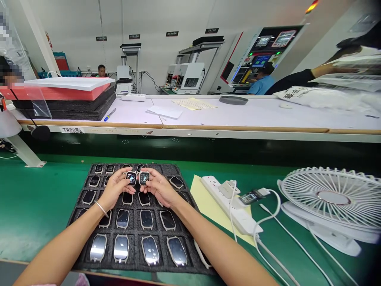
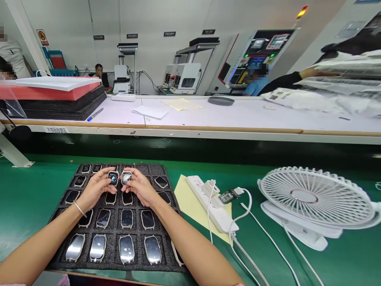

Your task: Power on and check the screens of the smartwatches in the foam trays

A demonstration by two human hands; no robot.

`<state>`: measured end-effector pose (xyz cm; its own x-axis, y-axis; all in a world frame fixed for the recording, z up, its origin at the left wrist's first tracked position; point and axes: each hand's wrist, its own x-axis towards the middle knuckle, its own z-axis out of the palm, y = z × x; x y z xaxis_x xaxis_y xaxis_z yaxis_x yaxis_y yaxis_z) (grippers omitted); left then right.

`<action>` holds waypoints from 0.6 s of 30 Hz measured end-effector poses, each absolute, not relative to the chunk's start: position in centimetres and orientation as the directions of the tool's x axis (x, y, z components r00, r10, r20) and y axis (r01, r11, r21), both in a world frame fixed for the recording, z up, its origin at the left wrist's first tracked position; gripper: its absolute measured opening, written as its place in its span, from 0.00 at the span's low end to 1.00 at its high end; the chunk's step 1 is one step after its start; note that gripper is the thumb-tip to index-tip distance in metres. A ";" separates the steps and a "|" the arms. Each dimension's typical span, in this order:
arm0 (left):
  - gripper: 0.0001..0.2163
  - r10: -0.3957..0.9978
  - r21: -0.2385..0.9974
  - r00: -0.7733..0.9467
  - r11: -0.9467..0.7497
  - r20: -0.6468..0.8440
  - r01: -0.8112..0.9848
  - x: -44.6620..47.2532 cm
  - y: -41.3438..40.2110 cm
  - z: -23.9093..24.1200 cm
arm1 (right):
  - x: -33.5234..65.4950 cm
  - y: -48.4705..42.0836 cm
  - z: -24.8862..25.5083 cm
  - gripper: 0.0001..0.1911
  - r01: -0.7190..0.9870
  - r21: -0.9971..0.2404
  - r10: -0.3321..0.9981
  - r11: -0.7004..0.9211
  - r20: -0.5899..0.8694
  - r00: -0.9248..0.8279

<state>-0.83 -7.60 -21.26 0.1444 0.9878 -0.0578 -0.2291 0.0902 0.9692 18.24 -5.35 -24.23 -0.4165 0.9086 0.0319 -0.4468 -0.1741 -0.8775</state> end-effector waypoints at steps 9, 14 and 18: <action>0.20 0.984 0.973 0.167 0.090 -0.055 -0.211 -0.8 -7.5 -21.8 | 18.2 -5.5 -24.4 0.20 -0.386 -0.912 0.912 -0.141 0.032 -0.408; 0.19 0.985 0.973 0.167 0.086 -0.051 -0.214 -0.7 -7.6 -21.8 | 18.2 -5.4 -24.5 0.19 -0.379 -0.915 0.913 -0.137 0.033 -0.407; 0.19 0.986 0.976 0.161 0.080 -0.047 -0.202 -0.7 -7.6 -21.8 | 18.2 -5.4 -24.4 0.19 -0.373 -0.919 0.913 -0.128 0.038 -0.407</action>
<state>-0.67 -7.58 -21.78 0.1608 0.9859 -0.0472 -0.2020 0.0797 0.9761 18.23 -5.36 -24.45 -0.4071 0.9126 0.0380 -0.3732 -0.1283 -0.9188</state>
